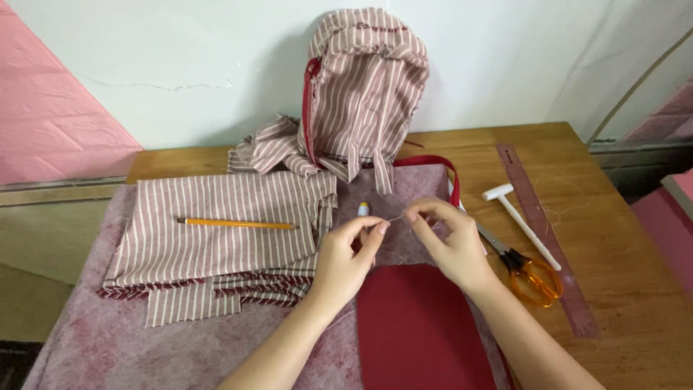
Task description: Threading a needle and preparing thread for a sewing task on a leather or fabric project
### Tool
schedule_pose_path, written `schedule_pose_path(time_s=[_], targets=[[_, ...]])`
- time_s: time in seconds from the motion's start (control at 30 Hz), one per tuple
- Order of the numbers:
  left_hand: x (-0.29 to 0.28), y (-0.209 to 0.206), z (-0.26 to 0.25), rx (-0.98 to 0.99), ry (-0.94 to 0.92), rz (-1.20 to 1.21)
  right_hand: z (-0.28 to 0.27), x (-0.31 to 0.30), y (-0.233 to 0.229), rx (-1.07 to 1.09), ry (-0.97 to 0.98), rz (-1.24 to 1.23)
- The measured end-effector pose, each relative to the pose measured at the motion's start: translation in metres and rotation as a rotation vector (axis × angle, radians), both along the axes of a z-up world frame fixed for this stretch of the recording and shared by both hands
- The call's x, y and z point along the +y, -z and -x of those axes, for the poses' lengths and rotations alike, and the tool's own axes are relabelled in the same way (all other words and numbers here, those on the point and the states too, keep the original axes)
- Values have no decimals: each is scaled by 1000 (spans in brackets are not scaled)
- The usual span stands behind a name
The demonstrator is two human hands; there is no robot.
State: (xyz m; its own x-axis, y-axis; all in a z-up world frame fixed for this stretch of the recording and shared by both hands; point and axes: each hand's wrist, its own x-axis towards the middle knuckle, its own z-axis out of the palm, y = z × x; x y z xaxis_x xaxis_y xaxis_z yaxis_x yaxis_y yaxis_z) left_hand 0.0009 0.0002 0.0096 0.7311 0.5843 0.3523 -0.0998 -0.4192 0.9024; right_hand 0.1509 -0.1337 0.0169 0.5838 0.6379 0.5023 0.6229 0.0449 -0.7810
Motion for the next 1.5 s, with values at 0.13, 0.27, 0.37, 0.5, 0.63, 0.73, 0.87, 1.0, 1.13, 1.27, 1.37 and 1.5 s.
schedule_pose_path(time_s=[0.13, 0.27, 0.37, 0.5, 0.63, 0.73, 0.87, 1.0, 1.13, 1.27, 1.37, 1.5], targets=[[3, 7, -1, -8, -1, 3, -2, 0, 7, 39, 27, 26], [2, 10, -1, -20, 4, -7, 3, -1, 0, 18, 60, 28], [2, 12, -2, -36, 2, -14, 2, -2, 0, 55, 59, -5], [2, 12, -1, -37, 1, -18, -3, -3, 4, 62, 4, -8], [2, 11, -2, -38, 6, -14, -3, 0, 6, -77, -97, -20], [4, 11, -1, -41, -4, -22, -4, 4, 12, -72, -93, -20], [3, 19, -6, -10, -17, -25, -10, 3, 19, -61, -78, -13], [-1, 19, -7, 15, 13, 11, -16, 2, 25, -62, -33, -5], [-5, 15, -6, 146, -35, -19, -13, -5, 19, -38, -55, -88], [-6, 8, -2, 266, -46, -25, -7, -5, 20, -80, -107, -110], [-7, 12, -4, 287, -28, -23, -3, -4, 20, -167, -142, -68], [-7, 21, -6, 260, 3, 29, 3, -7, 11, -203, -156, -39]])
